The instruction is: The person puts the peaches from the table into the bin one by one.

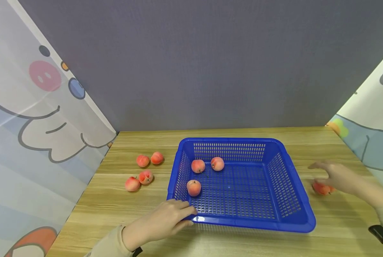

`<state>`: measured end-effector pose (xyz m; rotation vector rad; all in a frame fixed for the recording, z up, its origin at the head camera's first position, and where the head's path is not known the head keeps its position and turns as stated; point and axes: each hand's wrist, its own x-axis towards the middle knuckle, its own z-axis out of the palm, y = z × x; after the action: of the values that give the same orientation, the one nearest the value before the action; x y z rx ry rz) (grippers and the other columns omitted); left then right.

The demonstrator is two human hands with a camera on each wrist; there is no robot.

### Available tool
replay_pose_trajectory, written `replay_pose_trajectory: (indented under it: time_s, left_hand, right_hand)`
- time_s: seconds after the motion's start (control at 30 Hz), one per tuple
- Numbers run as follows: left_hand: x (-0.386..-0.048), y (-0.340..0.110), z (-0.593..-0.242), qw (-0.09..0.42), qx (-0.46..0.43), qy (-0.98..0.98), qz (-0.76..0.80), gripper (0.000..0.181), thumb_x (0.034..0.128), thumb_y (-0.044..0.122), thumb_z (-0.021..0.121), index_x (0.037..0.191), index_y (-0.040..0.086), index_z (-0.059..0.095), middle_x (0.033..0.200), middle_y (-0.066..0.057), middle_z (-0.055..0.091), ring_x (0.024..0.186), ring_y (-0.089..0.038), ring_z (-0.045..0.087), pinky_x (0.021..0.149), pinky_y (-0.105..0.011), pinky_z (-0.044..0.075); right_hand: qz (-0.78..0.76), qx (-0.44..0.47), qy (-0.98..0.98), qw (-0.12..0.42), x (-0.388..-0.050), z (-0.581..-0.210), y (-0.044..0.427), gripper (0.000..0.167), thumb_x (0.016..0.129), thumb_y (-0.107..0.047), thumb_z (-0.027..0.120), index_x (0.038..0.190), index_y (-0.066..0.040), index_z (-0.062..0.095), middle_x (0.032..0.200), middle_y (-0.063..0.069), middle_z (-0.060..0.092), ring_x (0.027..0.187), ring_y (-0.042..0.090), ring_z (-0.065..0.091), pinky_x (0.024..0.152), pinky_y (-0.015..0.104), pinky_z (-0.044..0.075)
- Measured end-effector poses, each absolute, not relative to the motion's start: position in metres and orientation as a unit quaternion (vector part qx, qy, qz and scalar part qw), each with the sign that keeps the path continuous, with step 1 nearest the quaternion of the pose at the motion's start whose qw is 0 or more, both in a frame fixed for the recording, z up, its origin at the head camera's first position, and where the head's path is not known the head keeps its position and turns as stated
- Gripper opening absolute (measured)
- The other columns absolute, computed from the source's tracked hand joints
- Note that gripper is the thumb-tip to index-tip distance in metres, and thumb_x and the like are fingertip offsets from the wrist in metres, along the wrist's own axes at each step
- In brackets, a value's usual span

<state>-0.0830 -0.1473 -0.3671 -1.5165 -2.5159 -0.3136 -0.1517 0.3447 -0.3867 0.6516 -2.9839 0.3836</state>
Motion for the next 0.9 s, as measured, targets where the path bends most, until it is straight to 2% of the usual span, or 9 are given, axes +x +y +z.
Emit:
replay_pose_trajectory:
  time_s: [0.07, 0.17, 0.3, 0.4, 0.6, 0.9]
  left_hand:
    - [-0.083, -0.147, -0.367, 0.092, -0.509, -0.849, -0.106, 0.016, 0.0810, 0.026, 0.061, 0.095, 0.019, 0.056, 0.078, 0.010, 0.053, 0.071, -0.005, 0.054, 0.060, -0.021, 0.042]
    - [-0.083, -0.148, -0.367, 0.090, -0.509, -0.849, -0.109, 0.016, 0.0810, 0.025, 0.061, 0.095, 0.019, 0.056, 0.078, 0.010, 0.052, 0.070, -0.004, 0.053, 0.060, -0.020, 0.042]
    - [-0.082, -0.147, -0.367, 0.088, -0.510, -0.849, -0.108, 0.016, 0.0814, 0.025, 0.061, 0.095, 0.019, 0.056, 0.078, 0.010, 0.052, 0.070, -0.004, 0.053, 0.061, -0.020, 0.042]
    - [-0.082, -0.147, -0.367, 0.088, -0.509, -0.850, -0.103, 0.016, 0.0815, 0.026, 0.061, 0.095, 0.019, 0.056, 0.078, 0.010, 0.053, 0.071, -0.005, 0.054, 0.062, -0.021, 0.042]
    - [-0.082, -0.147, -0.366, 0.087, -0.507, -0.851, -0.104, 0.016, 0.0812, 0.025, 0.061, 0.095, 0.019, 0.056, 0.079, 0.010, 0.052, 0.072, -0.005, 0.054, 0.062, -0.021, 0.042]
    - [-0.082, -0.147, -0.366, 0.088, -0.508, -0.850, -0.105, 0.015, 0.0815, 0.025, 0.061, 0.094, 0.019, 0.056, 0.078, 0.010, 0.051, 0.071, -0.005, 0.053, 0.061, -0.021, 0.042]
  right_hand:
    - [0.129, 0.208, -0.969, 0.015, -0.151, -0.392, 0.349, 0.035, 0.067, -0.010, 0.073, 0.095, 0.003, 0.059, 0.092, 0.024, 0.059, 0.075, 0.032, 0.058, 0.064, 0.044, 0.046]
    - [0.131, 0.196, -0.972, -0.005, -0.149, -0.400, 0.354, 0.036, 0.067, -0.012, 0.074, 0.095, 0.004, 0.059, 0.093, 0.027, 0.057, 0.072, 0.028, 0.057, 0.061, 0.041, 0.045]
    - [0.137, 0.186, -0.973, -0.013, -0.147, -0.406, 0.357, 0.038, 0.065, -0.013, 0.075, 0.095, 0.005, 0.059, 0.092, 0.030, 0.055, 0.079, 0.042, 0.055, 0.065, 0.049, 0.045]
    - [0.143, 0.186, -0.972, -0.008, -0.146, -0.410, 0.359, 0.040, 0.062, -0.013, 0.076, 0.094, 0.005, 0.059, 0.090, 0.030, 0.054, 0.080, 0.047, 0.053, 0.066, 0.053, 0.043]
    - [0.151, 0.183, -0.971, -0.008, -0.146, -0.417, 0.360, 0.042, 0.061, -0.015, 0.077, 0.094, 0.004, 0.059, 0.090, 0.029, 0.053, 0.079, 0.044, 0.054, 0.066, 0.053, 0.043]
    - [0.146, 0.196, -0.970, -0.004, -0.147, -0.423, 0.361, 0.041, 0.058, -0.012, 0.077, 0.091, 0.005, 0.060, 0.085, 0.023, 0.055, 0.074, 0.034, 0.055, 0.063, 0.045, 0.045]
